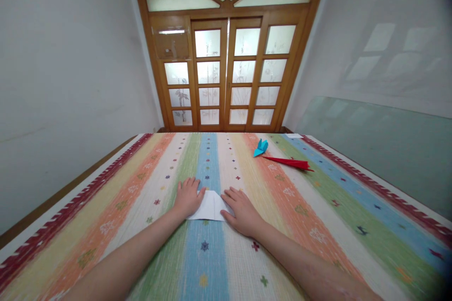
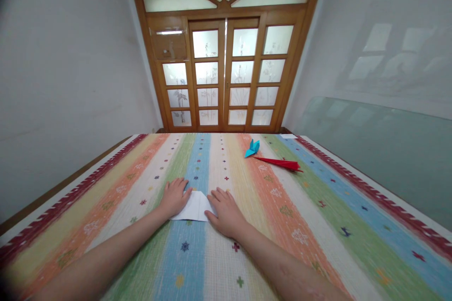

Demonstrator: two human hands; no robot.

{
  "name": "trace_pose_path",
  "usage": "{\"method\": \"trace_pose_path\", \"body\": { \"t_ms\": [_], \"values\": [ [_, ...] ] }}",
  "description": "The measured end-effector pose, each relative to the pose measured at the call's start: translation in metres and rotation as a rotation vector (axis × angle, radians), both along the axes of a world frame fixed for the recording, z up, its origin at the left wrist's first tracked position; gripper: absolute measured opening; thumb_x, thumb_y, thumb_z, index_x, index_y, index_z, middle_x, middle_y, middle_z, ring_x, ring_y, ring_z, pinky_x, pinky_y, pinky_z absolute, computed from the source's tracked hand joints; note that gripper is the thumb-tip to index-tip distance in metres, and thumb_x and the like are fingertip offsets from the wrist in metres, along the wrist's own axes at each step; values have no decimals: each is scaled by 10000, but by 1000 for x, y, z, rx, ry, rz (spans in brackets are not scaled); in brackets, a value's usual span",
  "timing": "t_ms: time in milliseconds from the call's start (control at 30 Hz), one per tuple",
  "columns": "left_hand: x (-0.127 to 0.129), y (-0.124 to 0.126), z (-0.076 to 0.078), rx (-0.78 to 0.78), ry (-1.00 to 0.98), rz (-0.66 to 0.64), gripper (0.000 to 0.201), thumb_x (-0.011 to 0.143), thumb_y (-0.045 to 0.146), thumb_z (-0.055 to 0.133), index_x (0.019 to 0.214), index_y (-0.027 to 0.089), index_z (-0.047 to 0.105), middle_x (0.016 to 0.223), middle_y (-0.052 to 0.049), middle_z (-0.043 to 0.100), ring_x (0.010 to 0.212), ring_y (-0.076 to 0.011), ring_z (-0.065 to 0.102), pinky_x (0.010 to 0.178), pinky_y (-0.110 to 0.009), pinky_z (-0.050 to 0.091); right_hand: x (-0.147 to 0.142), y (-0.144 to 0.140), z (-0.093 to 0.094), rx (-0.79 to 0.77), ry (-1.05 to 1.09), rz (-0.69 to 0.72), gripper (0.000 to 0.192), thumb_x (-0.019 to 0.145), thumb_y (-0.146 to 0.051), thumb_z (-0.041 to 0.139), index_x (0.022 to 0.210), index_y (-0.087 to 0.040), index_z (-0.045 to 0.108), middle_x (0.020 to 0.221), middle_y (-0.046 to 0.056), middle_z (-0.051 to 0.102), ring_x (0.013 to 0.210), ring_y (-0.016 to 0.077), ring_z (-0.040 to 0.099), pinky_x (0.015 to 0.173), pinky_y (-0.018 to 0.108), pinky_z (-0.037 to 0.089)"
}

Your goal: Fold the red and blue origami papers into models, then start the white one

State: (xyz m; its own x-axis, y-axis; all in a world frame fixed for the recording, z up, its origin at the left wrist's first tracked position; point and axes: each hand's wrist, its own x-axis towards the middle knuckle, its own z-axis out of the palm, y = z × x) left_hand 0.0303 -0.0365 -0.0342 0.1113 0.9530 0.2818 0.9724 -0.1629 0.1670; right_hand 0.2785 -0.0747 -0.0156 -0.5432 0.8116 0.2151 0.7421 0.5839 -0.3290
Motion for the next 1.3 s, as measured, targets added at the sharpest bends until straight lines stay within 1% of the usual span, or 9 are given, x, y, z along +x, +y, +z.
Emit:
{"method": "trace_pose_path", "body": {
  "t_ms": [400, 700, 767, 867, 967, 1100, 1200, 1233, 1300],
  "values": [
    [8, -12, 18, 30, 26, 26, 404, 997, 398, 397, 1269, 176, 596, 1337, -153, 578, 1291, -302, 448, 1128, -523, 225, 0, -1, 5, 4, 6, -2, 526, 929, -428, 560, 1403, -201, 536, 1458, 163, 508, 1377, 309, 409, 1155, 539, 201],
    [9, -21, 31, 31, 42, 24, 256, 955, 274, 445, 1072, 164, 645, 1118, -139, 643, 1143, -284, 523, 1039, -459, 330, 0, -3, 9, 36, 49, 0, 435, 939, -387, 568, 1330, -199, 602, 1373, 143, 587, 1288, 277, 497, 1132, 502, 246],
    [10, -22, 33, 31, 52, 7, 245, 950, 234, 447, 1080, 163, 642, 1138, -142, 636, 1154, -287, 516, 1034, -457, 337, 0, -3, 8, 41, 59, 2, 428, 934, -383, 581, 1321, -201, 611, 1359, 137, 599, 1275, 272, 509, 1128, 491, 254],
    [14, -25, 35, 32, 74, -47, 283, 964, 174, 409, 1139, 175, 632, 1256, -145, 597, 1213, -285, 486, 1058, -454, 324, 1, -1, 7, 43, 71, 5, 432, 923, -387, 600, 1314, -206, 621, 1349, 134, 607, 1271, 272, 513, 1124, 488, 258],
    [18, -31, 35, 16, 94, -103, 307, 982, 169, 388, 1185, 197, 616, 1347, -127, 553, 1259, -276, 459, 1078, -438, 323, 2, 0, 6, 38, 79, 9, 437, 919, -395, 605, 1314, -211, 624, 1352, 134, 605, 1278, 271, 508, 1125, 490, 254],
    [21, -39, 33, -35, 101, -94, 300, 986, 189, 400, 1201, 216, 607, 1287, -121, 587, 1217, -275, 497, 1035, -423, 385, 4, 1, 5, 26, 87, 21, 431, 923, -408, 598, 1303, -208, 631, 1353, 133, 603, 1279, 270, 507, 1124, 491, 254],
    [27, -46, 29, -70, 106, -10, 350, 981, 168, 369, 1254, 199, 586, 1190, -161, 624, 1162, -313, 533, 973, -480, 430, 4, 2, 6, 21, 97, 28, 430, 922, -419, 602, 1298, -212, 636, 1353, 131, 605, 1277, 273, 509, 1123, 495, 255],
    [32, -49, 27, -72, 109, 22, 381, 978, 157, 356, 1294, 192, 565, 1216, -183, 613, 1190, -338, 518, 974, -522, 423, 5, 2, 6, 21, 101, 30, 434, 918, -422, 609, 1300, -216, 635, 1351, 128, 607, 1275, 271, 511, 1123, 493, 258],
    [42, -54, 24, -64, 118, 51, 437, 970, 144, 357, 1378, 195, 507, 1363, -213, 534, 1306, -389, 428, 1015, -615, 359, 5, 3, 6, 20, 108, 34, 447, 908, -425, 626, 1308, -225, 631, 1352, 123, 608, 1274, 267, 513, 1121, 488, 265]
  ]
}}
